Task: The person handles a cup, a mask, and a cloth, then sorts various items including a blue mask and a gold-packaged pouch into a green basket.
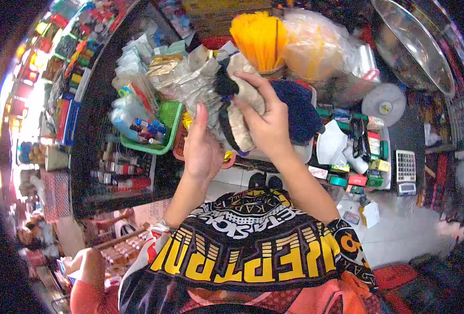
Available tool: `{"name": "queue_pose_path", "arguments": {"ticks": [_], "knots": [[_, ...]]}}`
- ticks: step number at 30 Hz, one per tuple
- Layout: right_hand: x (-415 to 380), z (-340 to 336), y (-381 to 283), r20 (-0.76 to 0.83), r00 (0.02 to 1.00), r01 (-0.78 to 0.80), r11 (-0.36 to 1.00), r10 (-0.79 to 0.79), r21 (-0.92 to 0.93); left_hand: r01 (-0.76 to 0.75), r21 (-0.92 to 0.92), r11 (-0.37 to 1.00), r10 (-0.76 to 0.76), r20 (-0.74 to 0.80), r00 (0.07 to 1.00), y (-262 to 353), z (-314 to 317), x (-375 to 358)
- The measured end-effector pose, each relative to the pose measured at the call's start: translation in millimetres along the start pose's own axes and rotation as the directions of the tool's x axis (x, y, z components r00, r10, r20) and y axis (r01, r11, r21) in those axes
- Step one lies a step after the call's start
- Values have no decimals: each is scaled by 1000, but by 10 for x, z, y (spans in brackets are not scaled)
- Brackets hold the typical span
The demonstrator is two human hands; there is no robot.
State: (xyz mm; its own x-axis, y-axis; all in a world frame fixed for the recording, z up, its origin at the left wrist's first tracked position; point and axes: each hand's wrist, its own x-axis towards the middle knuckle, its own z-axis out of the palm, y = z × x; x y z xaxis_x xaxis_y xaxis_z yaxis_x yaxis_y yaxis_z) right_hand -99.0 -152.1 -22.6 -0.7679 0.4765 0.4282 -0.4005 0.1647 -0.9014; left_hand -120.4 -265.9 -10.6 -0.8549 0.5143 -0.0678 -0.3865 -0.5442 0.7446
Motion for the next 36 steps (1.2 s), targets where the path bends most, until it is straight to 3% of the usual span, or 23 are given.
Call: {"name": "queue_pose_path", "arguments": {"ticks": [2,3,4,5,6,7,8,9,11,12,13,14,15,17,19,22,25,26,27,29,31,33,36], "knots": [[40,-71,35,-50,997,58,994,-62,-88,-27,-28,999,26,-40,999,-17,-54,-27],[82,-162,61,-99,992,63,981,-82,-184,-106,105,989,114,-75,991,14,-100,-72],[126,-346,80,36,999,43,937,-33,-346,-173,241,955,202,-101,974,64,-149,-117],[167,-468,74,163,986,55,865,31,-499,-73,220,973,119,-203,972,152,-173,-159],[147,-475,36,197,980,67,868,36,-491,-108,202,973,155,-230,961,194,-252,-169],[104,-493,-43,283,955,185,574,85,-797,-136,186,973,183,-261,948,194,-309,-182],[87,-490,-93,342,927,315,174,156,-933,-140,180,974,189,-291,938,166,-335,-194],[106,-475,-107,366,916,336,183,166,-924,-274,389,880,376,-214,902,141,-351,-189],[178,-452,-110,367,929,238,677,51,-696,-486,708,513,643,57,764,102,-360,-138],[186,-443,-29,433,900,97,943,54,-320,-549,791,270,701,229,675,82,-357,-122],[135,-306,-44,444,894,101,942,55,-320,-479,845,239,635,238,735,74,-325,-108],[30,-112,-86,484,873,-119,990,67,79,-412,889,199,563,241,791,87,-268,-81],[-54,4,-115,521,851,-333,830,61,448,-429,903,17,489,366,792,151,-197,-44],[-148,89,-32,523,845,-300,909,112,289,-413,908,-74,287,416,863,160,-172,-22],[-176,343,-24,473,830,-478,814,296,329,-467,882,60,282,434,856,292,-377,32],[-149,775,5,252,853,-520,783,457,341,-574,807,139,404,483,777,658,-861,128],[-37,1114,213,212,819,-562,671,533,483,-525,834,170,407,426,808,1214,-1324,203],[-25,1203,392,200,925,-369,893,324,259,-513,837,189,429,400,810,1383,-1459,264],[-15,1278,477,188,925,-370,894,330,253,-496,841,214,450,366,815,1542,-1594,328],[156,1590,309,226,835,-538,659,501,526,-523,754,399,457,331,826,1793,-1880,537],[288,1732,492,198,855,-513,731,478,449,-420,674,607,303,293,907,2003,-2034,663],[428,1909,631,250,853,-510,832,458,220,-265,783,562,137,228,964,2177,-2211,804],[684,2193,751,388,881,-368,908,271,201,-308,822,478,191,245,950,2205,-2559,1097]]}}
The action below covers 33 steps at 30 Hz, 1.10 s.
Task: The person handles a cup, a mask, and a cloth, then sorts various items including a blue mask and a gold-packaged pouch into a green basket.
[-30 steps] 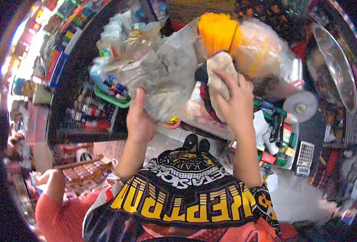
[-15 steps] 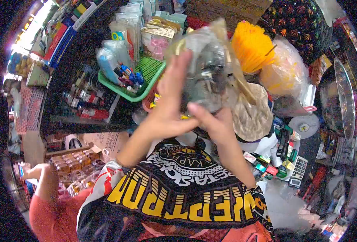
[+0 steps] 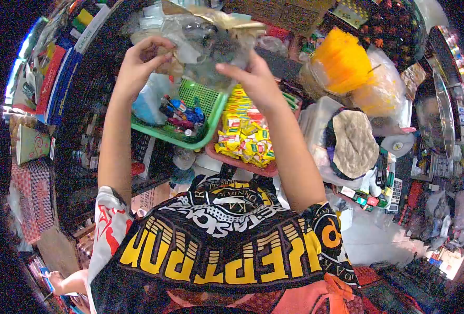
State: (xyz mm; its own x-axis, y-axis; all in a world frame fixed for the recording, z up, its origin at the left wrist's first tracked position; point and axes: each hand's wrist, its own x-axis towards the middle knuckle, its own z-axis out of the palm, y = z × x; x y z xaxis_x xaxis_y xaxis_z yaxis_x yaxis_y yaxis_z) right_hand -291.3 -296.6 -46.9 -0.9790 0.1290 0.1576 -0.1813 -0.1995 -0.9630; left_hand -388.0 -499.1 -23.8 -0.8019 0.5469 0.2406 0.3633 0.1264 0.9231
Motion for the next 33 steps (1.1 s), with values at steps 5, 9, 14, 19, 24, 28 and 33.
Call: {"name": "queue_pose_path", "arguments": {"ticks": [5,9,14,19,24,28,33], "knots": [[407,-184,401,-140,989,3,969,-39,-246,-73,209,975,69,27,997,-412,-147,125],[542,-325,908,-176,979,-30,778,-104,-627,-162,547,821,301,-174,938,-257,-106,-79],[695,-258,1295,-246,968,-246,395,52,-885,-19,301,954,141,-389,910,-74,-167,-675],[710,-117,1454,-117,992,-100,247,-56,-964,351,118,929,-312,-262,913,-360,-33,-1154],[706,-91,1549,19,974,75,236,-228,-969,445,58,894,-417,-261,871,-509,78,-1234],[685,6,1455,-5,995,18,227,-97,-974,341,-81,937,-350,-287,892,-935,181,-1275],[696,69,1245,-88,992,-58,302,-89,-951,461,-22,887,-445,-300,844,-848,117,-1261]]}}
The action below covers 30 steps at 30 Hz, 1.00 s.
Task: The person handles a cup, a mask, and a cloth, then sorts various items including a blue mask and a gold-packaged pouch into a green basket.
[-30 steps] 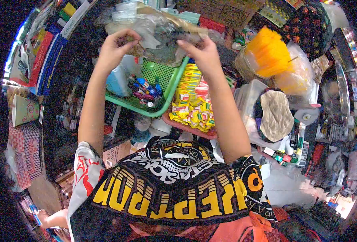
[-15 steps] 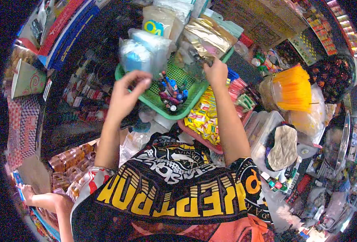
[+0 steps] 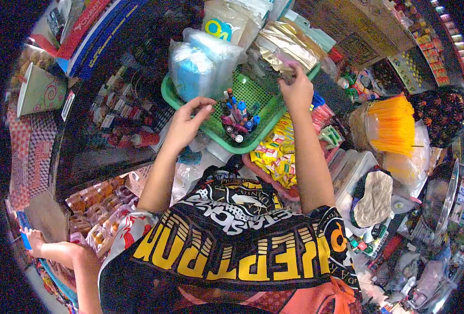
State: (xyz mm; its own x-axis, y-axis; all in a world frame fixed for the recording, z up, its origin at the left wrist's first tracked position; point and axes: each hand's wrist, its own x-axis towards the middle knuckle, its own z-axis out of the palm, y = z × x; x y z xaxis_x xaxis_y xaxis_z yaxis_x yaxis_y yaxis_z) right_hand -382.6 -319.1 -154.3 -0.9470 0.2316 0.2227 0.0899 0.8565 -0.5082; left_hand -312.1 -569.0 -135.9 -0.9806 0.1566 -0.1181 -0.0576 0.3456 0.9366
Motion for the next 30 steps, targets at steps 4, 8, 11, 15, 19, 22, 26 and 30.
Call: {"name": "queue_pose_path", "arguments": {"ticks": [4,8,11,15,19,22,26,30], "knots": [[50,27,137,-88,996,23,995,-14,94,-12,62,998,12,-8,1000,38,-45,9],[49,88,245,-24,999,-45,996,47,72,-9,77,997,10,-12,1000,92,-38,11],[15,70,222,-8,998,-57,991,58,125,-39,83,996,41,-29,999,111,-32,32],[-47,-72,123,-10,998,-57,989,59,136,-98,85,992,104,-76,992,170,-89,26],[-19,-207,-32,-188,982,40,982,-5,183,-113,135,984,134,-158,978,211,-183,36],[46,-422,-463,-126,992,50,892,8,450,-71,287,955,140,-228,963,262,-282,44],[237,-397,-961,132,906,266,785,-402,560,-100,577,810,351,-342,871,220,-415,187],[423,4,-1152,256,737,608,779,-625,154,-105,643,759,355,-273,894,183,-458,312]]}}
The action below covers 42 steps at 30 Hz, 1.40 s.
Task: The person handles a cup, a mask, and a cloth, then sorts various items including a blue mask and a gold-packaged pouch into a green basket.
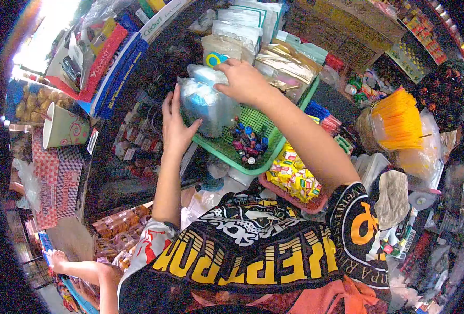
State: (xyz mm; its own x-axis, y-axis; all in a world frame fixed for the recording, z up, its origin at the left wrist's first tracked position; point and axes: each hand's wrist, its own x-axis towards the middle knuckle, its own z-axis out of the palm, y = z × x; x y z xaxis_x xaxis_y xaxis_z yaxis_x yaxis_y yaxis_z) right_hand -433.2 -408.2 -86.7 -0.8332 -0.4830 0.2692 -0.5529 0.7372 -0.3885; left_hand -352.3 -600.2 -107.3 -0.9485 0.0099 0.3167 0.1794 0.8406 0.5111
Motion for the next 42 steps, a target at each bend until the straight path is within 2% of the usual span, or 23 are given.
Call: {"name": "queue_pose_path", "arguments": {"ticks": [1,2,4,6,8,10,12,14,15,18,20,21,25,28,30,31,32,34,36,38,40,42], "knots": [[37,34,-21,72,997,-30,999,33,-32,5,-17,1000,-4,20,1000,-8,14,14],[69,69,-37,69,997,-26,999,29,-35,10,-35,999,-9,40,999,-16,33,28],[97,139,-102,175,979,-102,994,107,-39,19,7,1000,-19,53,998,-23,63,7],[146,174,-171,159,981,-106,994,111,-34,105,29,994,-108,111,988,-22,75,-27],[219,194,-225,178,983,-43,998,52,-51,105,91,990,-115,108,988,-43,80,-39],[292,241,-292,222,973,-63,998,66,-22,359,5,933,-356,132,925,-5,59,-49],[349,295,-377,371,928,-79,989,27,127,350,-46,936,-342,124,931,-44,93,-73],[386,353,-467,364,931,-75,991,28,114,362,-144,921,-352,92,931,-63,124,-106],[378,371,-505,377,926,-66,995,35,71,293,-142,945,-293,23,956,-146,184,-147],[380,455,-554,324,946,-22,999,11,30,324,-178,929,-320,53,946,-211,175,-214],[391,426,-609,421,907,25,999,-14,-20,274,-191,943,-274,27,961,-237,192,-251],[371,429,-624,368,930,14,999,-1,-32,260,-260,930,-270,-5,963,-250,220,-266],[383,406,-514,365,931,15,1000,-13,-2,181,-447,876,-232,-63,971,-202,176,-318],[346,381,-452,325,945,-15,999,25,-34,215,-350,912,-239,-28,971,-194,133,-381],[335,364,-457,389,921,-20,1000,23,-14,192,-297,935,-216,-48,975,-211,166,-393],[326,340,-492,389,921,-23,1000,27,-14,228,-188,955,-232,4,973,-214,179,-383],[322,322,-536,420,906,-27,996,62,-88,256,-75,964,-253,52,966,-220,198,-368],[355,263,-681,444,890,-30,986,101,-163,240,-57,969,-239,19,971,-343,415,-362],[414,216,-887,530,812,-13,915,246,-404,220,-32,975,-220,-7,975,-375,476,-342],[433,314,-889,492,830,-56,918,261,-393,229,-34,973,-230,-18,973,-375,445,-315],[471,418,-812,433,873,-133,965,223,-227,184,-64,981,-189,-69,980,-397,449,-302],[477,473,-726,418,890,-113,976,182,-185,137,-94,986,-148,-124,981,-406,408,-295]]}}
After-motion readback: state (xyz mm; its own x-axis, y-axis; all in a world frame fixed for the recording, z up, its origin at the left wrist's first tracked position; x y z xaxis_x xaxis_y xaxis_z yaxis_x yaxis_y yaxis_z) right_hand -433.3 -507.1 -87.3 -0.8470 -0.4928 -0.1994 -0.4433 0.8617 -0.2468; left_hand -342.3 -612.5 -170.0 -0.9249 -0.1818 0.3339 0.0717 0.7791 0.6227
